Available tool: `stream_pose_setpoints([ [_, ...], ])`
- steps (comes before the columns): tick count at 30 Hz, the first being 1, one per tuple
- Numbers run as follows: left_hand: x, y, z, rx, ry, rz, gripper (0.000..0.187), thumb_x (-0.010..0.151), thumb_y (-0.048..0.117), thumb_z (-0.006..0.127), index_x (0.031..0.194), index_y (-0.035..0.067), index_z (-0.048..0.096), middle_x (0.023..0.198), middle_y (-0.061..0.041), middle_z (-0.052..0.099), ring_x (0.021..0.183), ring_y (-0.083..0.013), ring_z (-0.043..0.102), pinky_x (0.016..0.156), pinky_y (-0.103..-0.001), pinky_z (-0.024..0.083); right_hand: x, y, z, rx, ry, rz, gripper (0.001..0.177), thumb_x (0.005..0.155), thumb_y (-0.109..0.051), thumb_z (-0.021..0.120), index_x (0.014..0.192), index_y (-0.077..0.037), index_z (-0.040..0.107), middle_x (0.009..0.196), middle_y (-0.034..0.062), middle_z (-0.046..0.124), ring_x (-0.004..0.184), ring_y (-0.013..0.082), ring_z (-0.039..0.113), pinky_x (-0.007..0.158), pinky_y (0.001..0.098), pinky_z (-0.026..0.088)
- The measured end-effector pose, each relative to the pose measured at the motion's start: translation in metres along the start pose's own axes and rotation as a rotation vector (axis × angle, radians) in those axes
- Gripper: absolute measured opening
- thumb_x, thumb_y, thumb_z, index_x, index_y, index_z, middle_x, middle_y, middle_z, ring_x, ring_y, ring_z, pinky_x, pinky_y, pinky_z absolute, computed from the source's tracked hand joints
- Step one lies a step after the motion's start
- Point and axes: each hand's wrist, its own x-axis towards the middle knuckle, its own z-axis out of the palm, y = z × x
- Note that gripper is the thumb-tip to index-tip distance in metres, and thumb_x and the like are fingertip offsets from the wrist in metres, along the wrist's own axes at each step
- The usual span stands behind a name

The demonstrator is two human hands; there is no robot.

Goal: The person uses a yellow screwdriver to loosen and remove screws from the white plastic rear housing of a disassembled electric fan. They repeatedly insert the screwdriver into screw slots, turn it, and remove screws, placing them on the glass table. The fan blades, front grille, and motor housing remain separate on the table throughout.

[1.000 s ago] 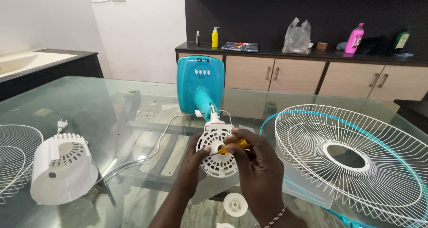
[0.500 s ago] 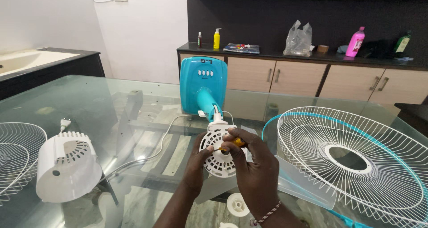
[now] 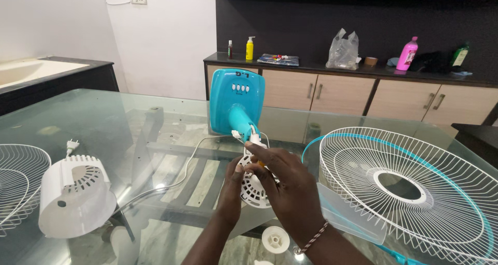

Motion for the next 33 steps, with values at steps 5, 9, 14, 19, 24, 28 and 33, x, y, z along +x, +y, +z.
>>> stream_pose_setpoints([
  [5,0.001,-0.003,0.001,-0.017,0.021,-0.003,0.054,0.104,0.041,0.04,0.145,0.006,0.044,0.13,-0.014,0.062,0.117,-0.0211,0.065,0.096,-0.036,0.054,0.007,0.004,-0.013,0.074,-0.106,0.049,0.043,0.096,-0.011,0.065,0.138,-0.012,0.06,0.112,0.0093,0.073,0.102,0.0224,0.076,0.083,0.0355,0.062],
  [9,0.002,-0.004,-0.001,-0.122,0.02,-0.019,0.051,0.103,0.037,0.041,0.144,0.007,0.044,0.127,-0.013,0.063,0.116,-0.0202,0.065,0.096,-0.036,0.054,0.009,0.01,-0.022,-0.023,-0.138,0.087,0.041,0.092,-0.01,0.068,0.133,-0.014,0.064,0.111,0.0075,0.073,0.096,0.0197,0.077,0.074,0.0314,0.064],
  [14,0.002,-0.007,-0.003,-0.105,0.003,0.038,0.049,0.105,0.036,0.04,0.143,0.006,0.045,0.126,-0.012,0.063,0.116,-0.0172,0.063,0.097,-0.033,0.053,0.01,0.012,-0.029,0.029,-0.182,-0.027,0.033,0.092,-0.007,0.069,0.124,-0.013,0.069,0.114,0.0062,0.074,0.098,0.018,0.078,0.074,0.0285,0.064],
  [19,0.002,-0.008,-0.004,-0.136,-0.019,0.059,0.047,0.107,0.036,0.04,0.141,0.004,0.047,0.121,-0.011,0.063,0.111,-0.0167,0.063,0.094,-0.033,0.053,0.018,0.01,-0.03,-0.054,-0.25,0.002,0.024,0.091,-0.012,0.073,0.115,-0.012,0.072,0.105,0.0034,0.076,0.087,0.0178,0.079,0.07,0.0282,0.065],
  [24,0.002,-0.008,-0.004,-0.058,-0.012,0.097,0.049,0.107,0.037,0.04,0.142,0.003,0.047,0.125,-0.012,0.061,0.115,-0.0169,0.062,0.096,-0.033,0.052,0.033,0.005,-0.03,-0.151,-0.382,-0.058,0.026,0.09,-0.013,0.073,0.115,-0.008,0.071,0.102,0.0059,0.073,0.082,0.0203,0.078,0.067,0.0293,0.064],
  [28,0.003,-0.012,-0.003,-0.065,0.028,0.028,0.055,0.103,0.036,0.041,0.149,0.006,0.039,0.134,-0.014,0.06,0.121,-0.0191,0.063,0.099,-0.034,0.052,0.042,-0.003,-0.026,-0.226,-0.429,-0.192,0.026,0.086,-0.011,0.072,0.112,-0.007,0.072,0.102,0.007,0.074,0.082,0.0218,0.076,0.068,0.0322,0.063],
  [33,0.005,-0.016,-0.007,-0.073,0.016,0.025,0.057,0.102,0.031,0.043,0.152,0.005,0.034,0.134,-0.017,0.059,0.12,-0.0211,0.063,0.097,-0.035,0.053,0.048,-0.013,-0.024,-0.261,-0.461,-0.217,0.021,0.089,-0.017,0.072,0.108,-0.007,0.072,0.096,0.0072,0.073,0.079,0.022,0.075,0.066,0.0341,0.062],
])
